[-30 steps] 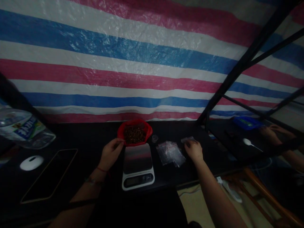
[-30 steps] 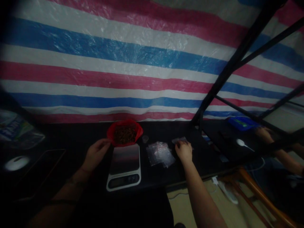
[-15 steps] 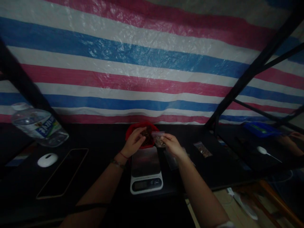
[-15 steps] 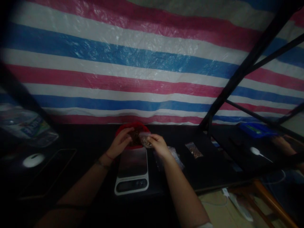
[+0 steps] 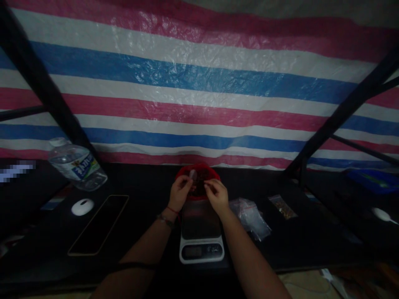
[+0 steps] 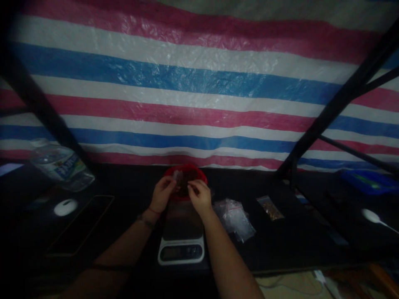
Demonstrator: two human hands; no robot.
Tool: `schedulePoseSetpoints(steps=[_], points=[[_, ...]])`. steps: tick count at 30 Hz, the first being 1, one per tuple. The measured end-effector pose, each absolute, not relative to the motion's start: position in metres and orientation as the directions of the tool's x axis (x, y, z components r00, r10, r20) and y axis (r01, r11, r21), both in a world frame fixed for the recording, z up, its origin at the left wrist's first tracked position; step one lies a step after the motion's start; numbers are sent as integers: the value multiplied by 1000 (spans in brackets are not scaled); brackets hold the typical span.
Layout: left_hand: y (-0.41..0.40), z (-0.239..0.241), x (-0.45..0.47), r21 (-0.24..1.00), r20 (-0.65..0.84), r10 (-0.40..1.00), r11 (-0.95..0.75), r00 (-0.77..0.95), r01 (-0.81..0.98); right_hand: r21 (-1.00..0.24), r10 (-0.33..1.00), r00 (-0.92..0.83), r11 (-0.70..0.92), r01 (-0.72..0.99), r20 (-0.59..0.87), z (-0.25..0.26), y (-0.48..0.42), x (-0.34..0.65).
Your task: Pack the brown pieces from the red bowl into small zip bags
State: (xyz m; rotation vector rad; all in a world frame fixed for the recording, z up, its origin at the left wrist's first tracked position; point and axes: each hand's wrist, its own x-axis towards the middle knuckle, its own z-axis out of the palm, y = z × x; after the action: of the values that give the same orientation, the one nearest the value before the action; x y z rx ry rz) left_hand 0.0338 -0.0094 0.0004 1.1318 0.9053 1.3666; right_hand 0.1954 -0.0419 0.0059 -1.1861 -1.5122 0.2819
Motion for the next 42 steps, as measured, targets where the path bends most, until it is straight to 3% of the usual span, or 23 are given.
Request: schedulePoseSetpoints(steps=[8,24,31,42], points=[[-20,-3,30,987,129,959,-99,251,-125,-692,810,-98,551,465,579,3,-50,185],[-14,-16,21,975,87,943,-15,320,-221,-667,789,-132,584,463,600,-1,-52,177],[-17,-12,21,982,140,945,-94,294,-166,-680,801,-126,569,462,585,-1,-54,177],[-18,-18,24,969,245,879,-231,408,-84,-687,815,-122,548,477,566,0,-53,179]])
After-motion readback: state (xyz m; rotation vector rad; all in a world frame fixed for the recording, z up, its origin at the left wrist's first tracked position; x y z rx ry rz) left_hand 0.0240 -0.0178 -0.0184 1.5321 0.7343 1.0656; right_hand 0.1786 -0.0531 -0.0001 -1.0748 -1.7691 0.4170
